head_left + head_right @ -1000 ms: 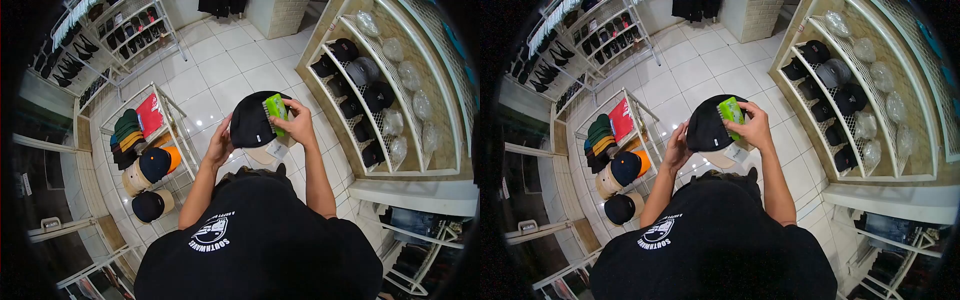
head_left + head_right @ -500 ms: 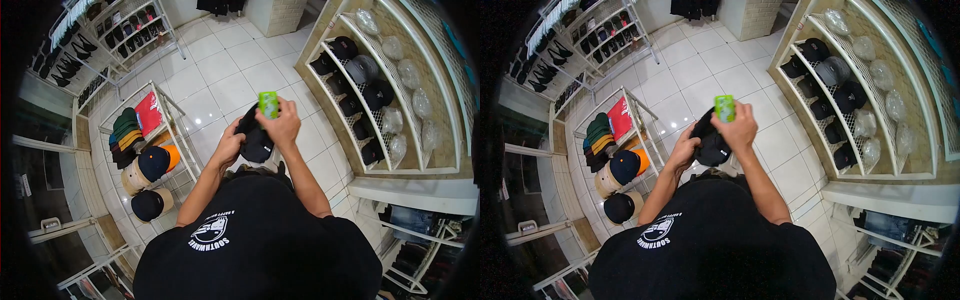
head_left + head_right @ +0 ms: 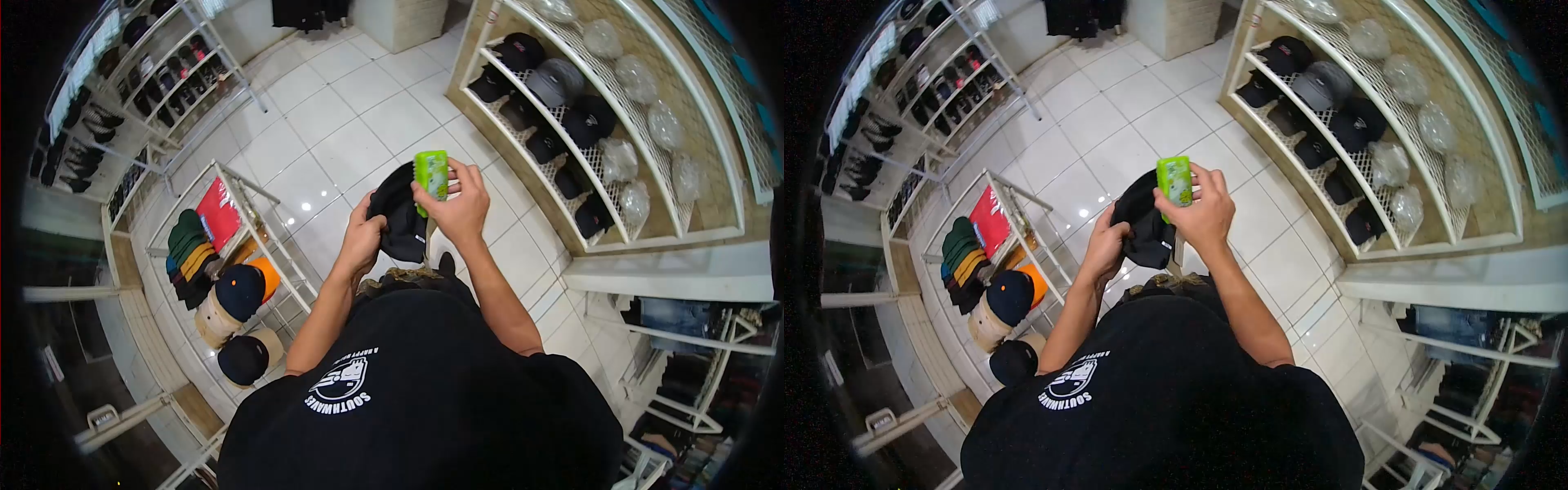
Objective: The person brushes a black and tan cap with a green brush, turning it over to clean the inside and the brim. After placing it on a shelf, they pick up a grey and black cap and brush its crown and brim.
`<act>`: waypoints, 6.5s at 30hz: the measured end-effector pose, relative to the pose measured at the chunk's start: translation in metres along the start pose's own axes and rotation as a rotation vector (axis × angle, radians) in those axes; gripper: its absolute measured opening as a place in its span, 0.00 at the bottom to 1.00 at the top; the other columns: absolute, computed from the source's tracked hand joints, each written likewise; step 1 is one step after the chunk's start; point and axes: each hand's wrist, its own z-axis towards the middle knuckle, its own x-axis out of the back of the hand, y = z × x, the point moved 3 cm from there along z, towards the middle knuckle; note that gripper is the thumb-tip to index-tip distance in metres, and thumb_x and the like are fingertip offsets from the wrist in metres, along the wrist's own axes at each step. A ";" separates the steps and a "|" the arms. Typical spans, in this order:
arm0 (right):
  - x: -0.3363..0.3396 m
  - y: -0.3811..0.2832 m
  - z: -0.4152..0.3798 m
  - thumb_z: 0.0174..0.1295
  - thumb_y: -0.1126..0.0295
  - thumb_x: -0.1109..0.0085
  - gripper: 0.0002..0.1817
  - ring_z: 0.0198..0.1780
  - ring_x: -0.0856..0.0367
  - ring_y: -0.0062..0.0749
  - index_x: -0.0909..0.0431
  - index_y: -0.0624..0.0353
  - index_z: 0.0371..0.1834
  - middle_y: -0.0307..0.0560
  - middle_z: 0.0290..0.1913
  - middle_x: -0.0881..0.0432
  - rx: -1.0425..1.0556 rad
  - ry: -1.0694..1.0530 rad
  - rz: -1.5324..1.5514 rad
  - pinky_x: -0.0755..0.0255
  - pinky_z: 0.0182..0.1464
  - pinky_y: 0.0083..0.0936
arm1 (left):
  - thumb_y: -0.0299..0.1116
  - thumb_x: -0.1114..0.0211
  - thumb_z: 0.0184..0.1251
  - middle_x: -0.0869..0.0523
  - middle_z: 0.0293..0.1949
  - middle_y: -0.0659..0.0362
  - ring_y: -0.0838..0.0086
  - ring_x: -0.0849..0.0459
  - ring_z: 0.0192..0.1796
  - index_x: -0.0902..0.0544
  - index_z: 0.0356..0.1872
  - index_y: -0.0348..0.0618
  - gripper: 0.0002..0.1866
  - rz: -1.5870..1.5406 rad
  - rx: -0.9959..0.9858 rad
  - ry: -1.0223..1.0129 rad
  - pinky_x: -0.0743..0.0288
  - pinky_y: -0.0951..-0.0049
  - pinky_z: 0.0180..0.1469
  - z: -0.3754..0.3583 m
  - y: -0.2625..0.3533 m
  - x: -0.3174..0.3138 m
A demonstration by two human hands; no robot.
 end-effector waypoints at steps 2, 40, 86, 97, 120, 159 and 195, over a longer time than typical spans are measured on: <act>0.006 0.025 0.005 0.42 0.49 0.20 0.33 0.34 0.17 0.36 0.15 0.55 0.51 0.45 0.39 0.21 0.006 0.013 -0.046 0.21 0.38 0.34 | 0.14 0.49 0.54 0.16 0.42 0.59 0.79 0.20 0.37 0.25 0.64 0.34 0.31 0.016 0.042 -0.068 0.26 0.80 0.39 0.007 -0.002 -0.017; 0.438 0.149 0.237 0.59 0.48 0.29 0.37 0.64 0.25 0.56 0.25 0.57 0.69 0.63 0.66 0.25 0.501 0.532 -0.598 0.33 0.68 0.47 | 0.31 0.36 0.71 0.12 0.51 0.49 0.67 0.10 0.48 0.20 0.56 0.30 0.18 0.055 0.345 -0.689 0.13 0.69 0.49 0.174 -0.033 -0.436; 0.299 0.293 0.106 0.43 0.63 0.18 0.32 0.52 0.18 0.48 0.23 0.52 0.52 0.49 0.50 0.19 -0.159 0.263 -0.586 0.27 0.55 0.43 | 0.43 0.41 0.78 0.15 0.26 0.51 0.71 0.17 0.31 0.17 0.39 0.26 0.23 0.945 -0.012 -0.633 0.25 0.65 0.36 0.148 -0.103 -0.346; 0.293 0.316 0.105 0.41 0.54 0.16 0.49 0.53 0.16 0.53 0.30 0.52 0.69 0.53 0.57 0.22 -0.478 0.107 -0.576 0.24 0.56 0.46 | 0.44 0.40 0.77 0.15 0.25 0.48 0.70 0.18 0.28 0.17 0.38 0.26 0.23 0.991 -0.023 -0.594 0.25 0.65 0.34 0.161 -0.122 -0.347; 0.287 0.520 0.236 0.57 0.59 0.31 0.37 0.73 0.36 0.58 0.30 0.54 0.71 0.61 0.70 0.31 -0.359 0.059 -0.921 0.43 0.74 0.52 | 0.48 0.43 0.80 0.13 0.33 0.49 0.71 0.18 0.36 0.18 0.47 0.26 0.26 0.833 0.021 -0.368 0.23 0.67 0.42 0.203 -0.220 -0.373; 0.233 0.196 0.019 0.45 0.73 0.27 0.18 0.41 0.17 0.50 0.14 0.58 0.43 0.51 0.35 0.18 -0.230 -0.024 0.127 0.23 0.48 0.34 | 0.43 0.44 0.81 0.17 0.24 0.54 0.77 0.24 0.25 0.17 0.47 0.31 0.21 0.762 -0.279 -0.668 0.28 0.68 0.29 0.130 -0.102 -0.245; 0.185 0.280 0.005 0.75 0.68 0.43 0.16 0.53 0.18 0.25 0.26 0.60 0.62 0.41 0.55 0.18 -0.588 0.575 1.164 0.24 0.54 0.28 | 0.33 0.31 0.66 0.19 0.60 0.50 0.56 0.22 0.65 0.22 0.68 0.48 0.28 0.968 -0.836 -1.035 0.26 0.59 0.64 0.121 -0.134 -0.315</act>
